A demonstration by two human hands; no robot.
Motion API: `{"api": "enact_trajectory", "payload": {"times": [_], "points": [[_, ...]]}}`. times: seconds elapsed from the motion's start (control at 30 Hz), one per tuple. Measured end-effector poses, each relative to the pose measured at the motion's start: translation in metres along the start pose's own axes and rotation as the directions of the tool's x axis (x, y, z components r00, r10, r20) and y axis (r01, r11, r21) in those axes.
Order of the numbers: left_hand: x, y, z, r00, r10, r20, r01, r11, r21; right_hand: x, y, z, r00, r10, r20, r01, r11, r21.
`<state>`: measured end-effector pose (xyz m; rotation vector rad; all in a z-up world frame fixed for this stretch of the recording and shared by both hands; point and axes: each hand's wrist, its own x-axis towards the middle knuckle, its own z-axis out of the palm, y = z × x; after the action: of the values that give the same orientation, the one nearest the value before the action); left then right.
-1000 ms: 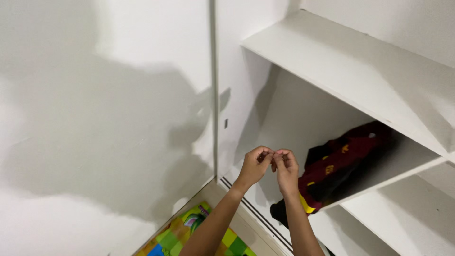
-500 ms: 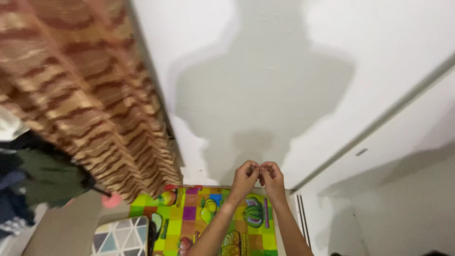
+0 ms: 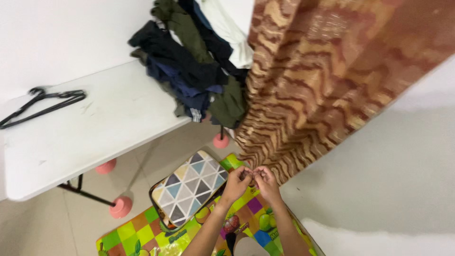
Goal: The person hangs several items of clothing, including a maroon t-shirt, a black t-shirt, a blue t-shirt, and a navy blue jacket, onto black hangers. They place each hung item into a white closet shelf.
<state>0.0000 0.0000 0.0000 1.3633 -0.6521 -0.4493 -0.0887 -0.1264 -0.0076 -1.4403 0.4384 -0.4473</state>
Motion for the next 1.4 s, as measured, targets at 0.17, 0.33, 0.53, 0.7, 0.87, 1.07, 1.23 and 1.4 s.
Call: {"api": "enact_trajectory", "payload": {"times": [0.17, 0.33, 0.53, 0.7, 0.87, 1.07, 1.23, 1.4], "points": [[0.014, 0.005, -0.099, 0.979, -0.032, -0.199, 0.032, 0.999, -0.006, 0.067, 0.008, 0.095, 0.974, 0.005, 0.228, -0.001, 1.0, -0.019], [0.045, -0.002, -0.184, 0.943, -0.026, -0.331, 0.027, 1.0, -0.003, 0.128, 0.015, 0.182, 0.917, 0.011, 0.399, -0.02, 1.0, 0.018], [0.082, -0.002, -0.276, 0.902, -0.013, -0.431, 0.014, 1.0, -0.001, 0.2, 0.013, 0.27, 0.843, 0.015, 0.538, -0.042, 0.998, 0.037], [0.089, -0.004, -0.325, 0.848, -0.088, -0.523, 0.076, 0.996, -0.046, 0.227, 0.018, 0.325, 0.785, 0.089, 0.613, -0.107, 0.994, -0.007], [0.122, 0.002, -0.383, 0.86, -0.091, -0.502, 0.067, 0.996, -0.066, 0.268, 0.029, 0.379, 0.797, 0.163, 0.582, -0.172, 0.984, -0.04], [0.167, 0.01, -0.465, 0.885, -0.127, -0.448, 0.12, 0.992, -0.044, 0.316, 0.026, 0.449, 0.831, 0.111, 0.545, -0.117, 0.993, -0.023], [0.197, 0.011, -0.519, 0.911, -0.177, -0.373, 0.17, 0.984, -0.054, 0.345, 0.014, 0.487, 0.826, 0.17, 0.537, -0.147, 0.985, -0.086], [0.219, -0.012, -0.546, 0.939, -0.188, -0.288, 0.16, 0.98, -0.12, 0.371, 0.049, 0.498, 0.848, 0.122, 0.516, -0.088, 0.992, -0.091]]}}
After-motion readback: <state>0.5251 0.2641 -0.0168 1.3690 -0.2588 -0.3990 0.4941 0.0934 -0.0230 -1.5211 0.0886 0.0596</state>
